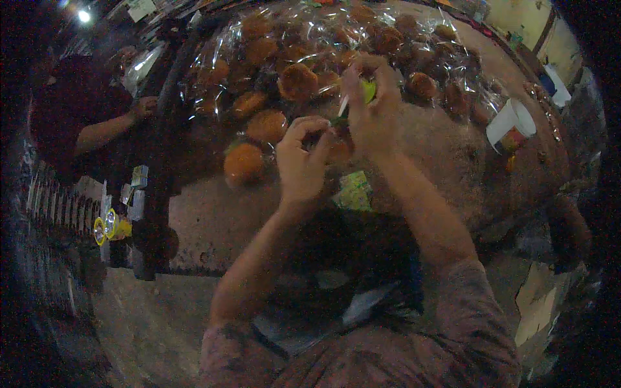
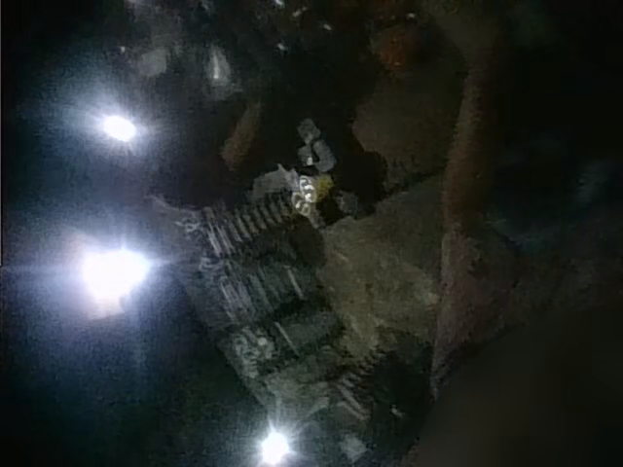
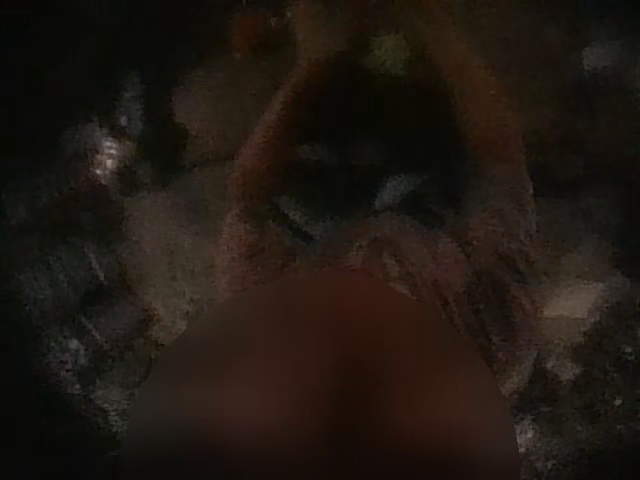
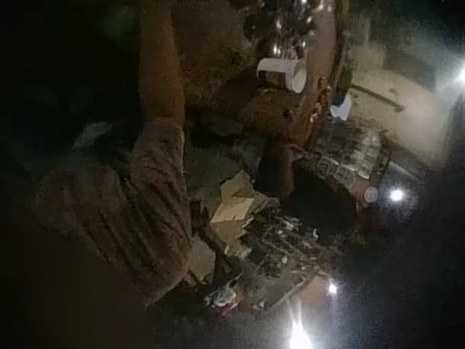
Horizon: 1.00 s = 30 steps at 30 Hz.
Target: The person places round baked buns into clear plastic bags, folds the bag opening, and seals each package using a handheld green stapler. Sealed packages are set aside on the table. The person repeats this process for multiple buns.
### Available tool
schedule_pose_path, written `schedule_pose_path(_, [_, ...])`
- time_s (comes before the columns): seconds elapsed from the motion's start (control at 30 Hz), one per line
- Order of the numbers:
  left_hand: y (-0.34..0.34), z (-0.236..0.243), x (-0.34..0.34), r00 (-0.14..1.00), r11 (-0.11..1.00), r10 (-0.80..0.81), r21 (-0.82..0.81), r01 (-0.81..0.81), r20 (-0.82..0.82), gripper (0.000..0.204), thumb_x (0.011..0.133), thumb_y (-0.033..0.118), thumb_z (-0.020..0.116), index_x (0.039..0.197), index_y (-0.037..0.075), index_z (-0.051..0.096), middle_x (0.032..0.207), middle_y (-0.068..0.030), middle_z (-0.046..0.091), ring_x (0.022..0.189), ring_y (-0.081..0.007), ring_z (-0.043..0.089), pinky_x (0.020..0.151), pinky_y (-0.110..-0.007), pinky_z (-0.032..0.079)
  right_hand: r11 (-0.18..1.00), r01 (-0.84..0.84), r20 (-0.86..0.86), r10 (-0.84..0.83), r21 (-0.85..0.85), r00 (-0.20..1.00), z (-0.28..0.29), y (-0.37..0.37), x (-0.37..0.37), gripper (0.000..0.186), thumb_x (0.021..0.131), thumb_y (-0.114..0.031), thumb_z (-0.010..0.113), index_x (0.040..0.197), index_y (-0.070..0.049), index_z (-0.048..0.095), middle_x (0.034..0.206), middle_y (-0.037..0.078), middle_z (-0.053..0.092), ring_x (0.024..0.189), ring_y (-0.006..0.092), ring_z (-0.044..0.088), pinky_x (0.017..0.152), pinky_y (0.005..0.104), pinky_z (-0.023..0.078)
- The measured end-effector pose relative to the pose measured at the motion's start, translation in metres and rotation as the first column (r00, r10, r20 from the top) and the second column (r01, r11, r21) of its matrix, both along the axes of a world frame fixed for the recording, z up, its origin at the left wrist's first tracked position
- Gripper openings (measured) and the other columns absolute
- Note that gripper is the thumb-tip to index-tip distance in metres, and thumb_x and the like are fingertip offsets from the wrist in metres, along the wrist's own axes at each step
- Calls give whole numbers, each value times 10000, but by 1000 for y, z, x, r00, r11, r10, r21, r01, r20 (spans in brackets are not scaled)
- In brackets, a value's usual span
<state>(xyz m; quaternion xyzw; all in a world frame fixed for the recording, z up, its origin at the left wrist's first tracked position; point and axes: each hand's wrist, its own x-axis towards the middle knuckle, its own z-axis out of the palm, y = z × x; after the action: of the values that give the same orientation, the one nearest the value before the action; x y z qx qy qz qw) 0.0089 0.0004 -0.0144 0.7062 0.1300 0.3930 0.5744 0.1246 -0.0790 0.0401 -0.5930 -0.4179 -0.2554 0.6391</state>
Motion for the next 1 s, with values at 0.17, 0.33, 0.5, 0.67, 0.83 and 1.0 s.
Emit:
schedule_pose_path(0.17, [12, 1, -4, 996, 987, 9, -156, -23, -92, 295, 892, 212, 770, 1065, -20, 709, 904, -35, 695, 854, -119, 626, 795, -274, 499, 925, 313, 120, -293, -215, 948, -15, -13, 48, 340, 936, -351, 698, 996, -22, 633, 857, 176, 688, 785, 359, 675, 711, 439, 519])
schedule_pose_path(0.33, [19, 4, -2, 986, 924, -129, -374, 81, -105, 242, 932, 182, 725, 1106, 16, 697, 997, -72, 718, 887, -126, 661, 785, -279, 541, 803, 256, -49, -333, -538, 942, -36, -28, 70, 446, 958, -432, 635, 989, 13, 651, 942, 225, 698, 834, 434, 664, 736, 488, 513])
schedule_pose_path(0.5, [19, 7, -7, 911, 727, -389, -561, 395, 136, 266, 1004, 241, 617, 1137, 13, 647, 1009, -67, 695, 887, -160, 668, 824, -352, 566, 858, 121, -81, -186, -500, 979, -42, -29, 72, 489, 952, -467, 622, 1010, 17, 653, 980, 257, 690, 925, 461, 658, 783, 528, 511])
schedule_pose_path(0.67, [29, 8, -19, 682, 418, -587, -558, 716, 436, 275, 1047, 250, 515, 1184, 25, 592, 1105, -95, 678, 1023, -221, 666, 919, -408, 551, 720, 68, -41, -132, -691, 990, -55, -20, 70, 476, 934, -470, 633, 1057, -10, 639, 998, 241, 693, 982, 452, 655, 846, 528, 522])
schedule_pose_path(0.83, [34, 8, -21, 676, 355, -564, -601, 716, 473, 265, 1052, 243, 505, 1185, 30, 590, 1105, -90, 671, 1037, -213, 659, 921, -408, 546, 609, 66, 15, -88, -790, 996, -67, -13, 74, 450, 904, -442, 677, 1031, -13, 629, 971, 224, 685, 955, 435, 651, 841, 519, 509])
schedule_pose_path(1.0, [21, 13, -19, 885, 684, -412, -567, 459, 218, 205, 1025, 208, 580, 1120, 35, 637, 1027, -42, 683, 944, -138, 656, 859, -314, 542, 666, 68, 41, -55, -743, 998, -80, -13, 79, 361, 893, -368, 711, 955, -20, 638, 937, 203, 665, 935, 408, 636, 817, 480, 489])
